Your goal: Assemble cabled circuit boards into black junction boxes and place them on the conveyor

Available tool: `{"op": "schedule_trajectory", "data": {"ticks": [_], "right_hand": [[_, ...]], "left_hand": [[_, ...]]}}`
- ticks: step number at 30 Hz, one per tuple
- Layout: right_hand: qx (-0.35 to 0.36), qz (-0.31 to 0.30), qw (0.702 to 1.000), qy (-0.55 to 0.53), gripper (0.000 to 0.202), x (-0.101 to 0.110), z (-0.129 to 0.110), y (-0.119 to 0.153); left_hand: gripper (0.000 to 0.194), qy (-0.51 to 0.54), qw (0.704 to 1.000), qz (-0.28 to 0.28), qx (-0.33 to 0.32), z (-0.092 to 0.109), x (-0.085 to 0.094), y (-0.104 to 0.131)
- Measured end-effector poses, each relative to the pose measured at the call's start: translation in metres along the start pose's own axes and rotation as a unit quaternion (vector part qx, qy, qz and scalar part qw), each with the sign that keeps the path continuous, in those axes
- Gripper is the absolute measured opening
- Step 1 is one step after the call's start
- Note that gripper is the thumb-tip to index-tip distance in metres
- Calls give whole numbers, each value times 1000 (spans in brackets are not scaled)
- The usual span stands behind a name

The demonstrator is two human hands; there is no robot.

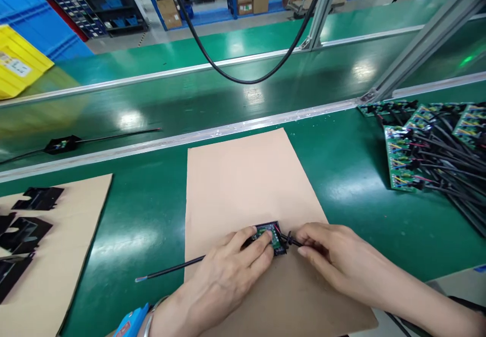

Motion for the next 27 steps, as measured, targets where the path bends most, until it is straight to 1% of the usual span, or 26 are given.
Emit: {"op": "schedule_trajectory", "data": {"ticks": [3,6,8,10,11,13,16,18,20,24,27], "right_hand": [[2,-6,1000,-9,17,4,-2,-6],[-6,-48,999,-14,23,5,-1,-13],[4,-61,998,-15,21,6,-4,-20],[39,-48,998,-6,15,8,-13,-29],[69,-36,997,7,14,8,-19,-33],[149,-11,987,51,16,9,-33,-38],[270,27,951,148,27,8,-50,-36],[322,44,925,197,31,8,-53,-30],[339,42,915,215,31,7,-48,-26],[332,23,917,218,33,1,-35,-23],[346,35,906,242,33,-3,-34,-21]], "left_hand": [[57,34,999,-15,2,-4,0,-2],[53,69,998,-6,3,-7,3,-4],[48,91,996,5,-3,-7,5,-6],[43,105,994,13,-7,-7,7,-8],[42,109,994,13,-8,-6,7,-9],[39,113,994,13,-8,-6,7,-11],[33,100,995,7,-7,-4,7,-12],[31,85,996,5,-3,-4,8,-12],[30,69,998,6,0,-4,10,-12],[34,26,1000,4,-9,-1,11,-12],[40,0,1000,13,-23,3,12,-10]]}}
Point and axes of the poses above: each hand's wrist, its own y-axis away from the middle knuckle, its own x-axis out of the back of the hand, z = x × y, the point moved 10 cm from there along -y, towards the middle knuckle, and after that the axes turned 14 degrees about x, right-handed, at the moved point
